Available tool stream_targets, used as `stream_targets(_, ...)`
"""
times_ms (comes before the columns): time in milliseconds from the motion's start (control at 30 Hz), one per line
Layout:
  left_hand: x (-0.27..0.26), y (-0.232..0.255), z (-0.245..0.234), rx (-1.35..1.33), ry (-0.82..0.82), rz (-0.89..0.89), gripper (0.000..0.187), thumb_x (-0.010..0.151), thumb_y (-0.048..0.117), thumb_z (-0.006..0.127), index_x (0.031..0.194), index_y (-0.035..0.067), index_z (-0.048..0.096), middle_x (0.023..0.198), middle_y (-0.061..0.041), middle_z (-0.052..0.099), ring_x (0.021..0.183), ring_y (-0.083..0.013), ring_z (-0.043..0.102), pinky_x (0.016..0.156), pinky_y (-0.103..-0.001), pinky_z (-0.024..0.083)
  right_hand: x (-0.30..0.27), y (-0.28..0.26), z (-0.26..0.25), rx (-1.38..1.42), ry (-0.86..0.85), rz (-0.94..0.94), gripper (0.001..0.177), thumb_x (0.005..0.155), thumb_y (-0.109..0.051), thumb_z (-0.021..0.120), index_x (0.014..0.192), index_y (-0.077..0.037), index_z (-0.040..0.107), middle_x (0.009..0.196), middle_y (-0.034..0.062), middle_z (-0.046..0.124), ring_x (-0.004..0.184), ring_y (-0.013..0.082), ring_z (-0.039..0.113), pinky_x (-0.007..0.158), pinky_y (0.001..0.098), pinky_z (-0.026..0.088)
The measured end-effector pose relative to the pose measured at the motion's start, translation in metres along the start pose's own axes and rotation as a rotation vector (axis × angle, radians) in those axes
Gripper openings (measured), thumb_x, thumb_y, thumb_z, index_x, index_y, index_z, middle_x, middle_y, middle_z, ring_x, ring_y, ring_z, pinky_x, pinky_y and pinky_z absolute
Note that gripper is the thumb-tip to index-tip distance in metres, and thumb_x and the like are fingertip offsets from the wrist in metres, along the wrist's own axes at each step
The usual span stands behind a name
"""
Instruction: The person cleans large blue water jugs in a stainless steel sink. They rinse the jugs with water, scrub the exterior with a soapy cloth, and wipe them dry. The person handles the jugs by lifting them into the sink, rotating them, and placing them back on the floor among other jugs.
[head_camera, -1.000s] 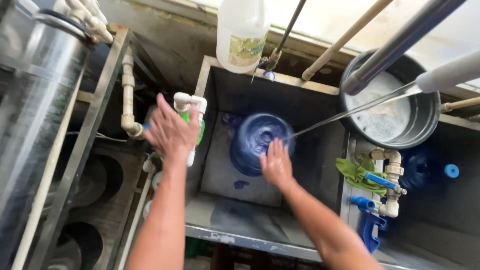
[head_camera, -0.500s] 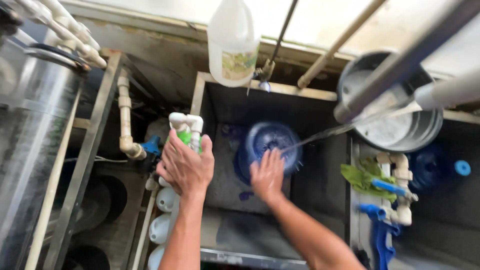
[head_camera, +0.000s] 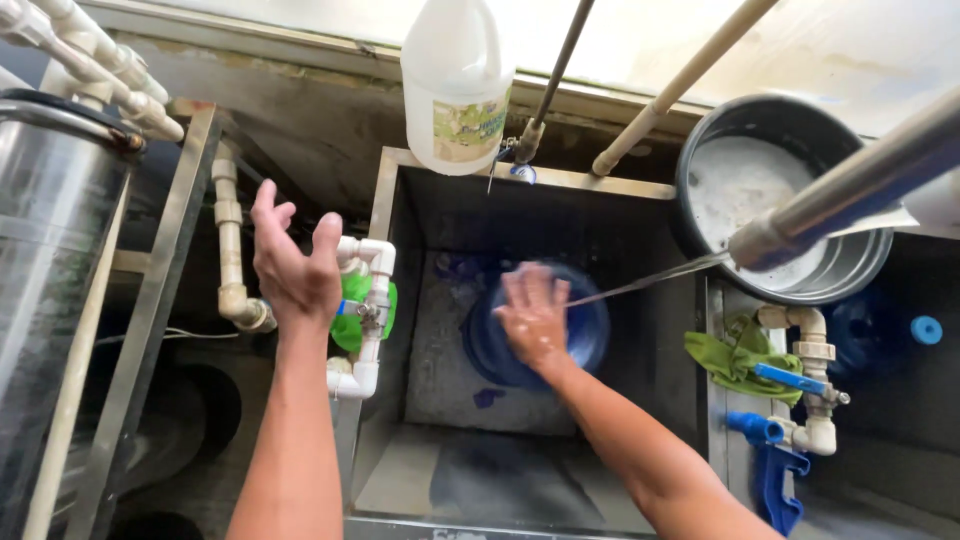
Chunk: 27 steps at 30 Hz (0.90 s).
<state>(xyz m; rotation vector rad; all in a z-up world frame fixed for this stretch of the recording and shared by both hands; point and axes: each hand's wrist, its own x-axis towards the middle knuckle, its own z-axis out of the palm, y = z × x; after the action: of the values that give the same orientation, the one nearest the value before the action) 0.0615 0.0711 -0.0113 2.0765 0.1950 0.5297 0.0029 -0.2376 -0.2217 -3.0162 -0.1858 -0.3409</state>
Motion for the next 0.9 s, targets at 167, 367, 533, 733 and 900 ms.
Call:
stream_targets(167, -0.063, 0.037, 0.013, 0.015, 0.018, 0.248, 0.058, 0.091, 0.018, 0.067, 0.143, -0.002, 0.051, 0.135, -0.025, 0.062, 0.127, -0.0394, 0.061, 0.115, -0.045, 0.048, -0.011, 0.027, 0.004, 0.175, -0.241, -0.09, 0.052, 0.103, -0.04, 0.052, 0.145, -0.009, 0.053, 0.151, 0.0205, 0.049, 0.143, 0.0376, 0.043, 0.116, 0.0569, 0.031)
stream_targets(367, -0.19, -0.004, 0.086, 0.031, -0.302, 0.025, 0.075, 0.074, 0.027, 0.076, 0.141, 0.004, 0.053, 0.139, -0.021, 0.059, 0.13, -0.0387, 0.056, 0.112, -0.047, 0.043, -0.138, 0.03, -0.011, 0.568, -0.179, 0.413, 0.067, 0.093, -0.042, 0.069, 0.141, 0.001, 0.051, 0.138, 0.0246, 0.059, 0.126, 0.0395, 0.06, 0.104, 0.0436, 0.05)
stream_targets(533, -0.255, -0.111, 0.134, 0.091, -0.526, -0.709, 0.112, 0.059, 0.053, 0.092, 0.15, 0.009, 0.045, 0.147, -0.021, 0.052, 0.137, -0.0358, 0.05, 0.113, -0.045, 0.04, -0.178, 0.035, -0.028, 1.051, -0.326, 0.618, 0.121, 0.066, -0.035, 0.095, 0.151, 0.0, 0.016, 0.145, 0.0191, 0.049, 0.129, 0.0281, 0.05, 0.107, 0.0428, 0.038)
stream_targets(733, -0.211, 0.073, 0.037, 0.324, -0.733, -0.714, 0.106, 0.062, 0.064, 0.082, 0.149, 0.013, 0.051, 0.137, -0.021, 0.064, 0.129, -0.037, 0.061, 0.109, -0.047, 0.048, -0.136, 0.038, -0.207, 1.059, -0.54, 0.815, 0.078, 0.069, -0.04, 0.087, 0.135, -0.007, 0.062, 0.123, 0.0117, 0.076, 0.113, 0.0223, 0.071, 0.101, 0.0386, 0.055)
stream_targets(900, -0.214, 0.14, -0.048, -0.437, -0.434, -0.318, 0.075, 0.074, 0.024, 0.085, 0.14, -0.002, 0.058, 0.121, -0.016, 0.077, 0.11, -0.0237, 0.074, 0.099, -0.035, 0.054, -0.132, -0.02, -0.388, 0.787, -0.241, 0.794, 0.082, 0.062, -0.052, 0.081, 0.135, -0.017, 0.065, 0.117, 0.009, 0.08, 0.109, 0.0229, 0.076, 0.097, 0.0378, 0.055)
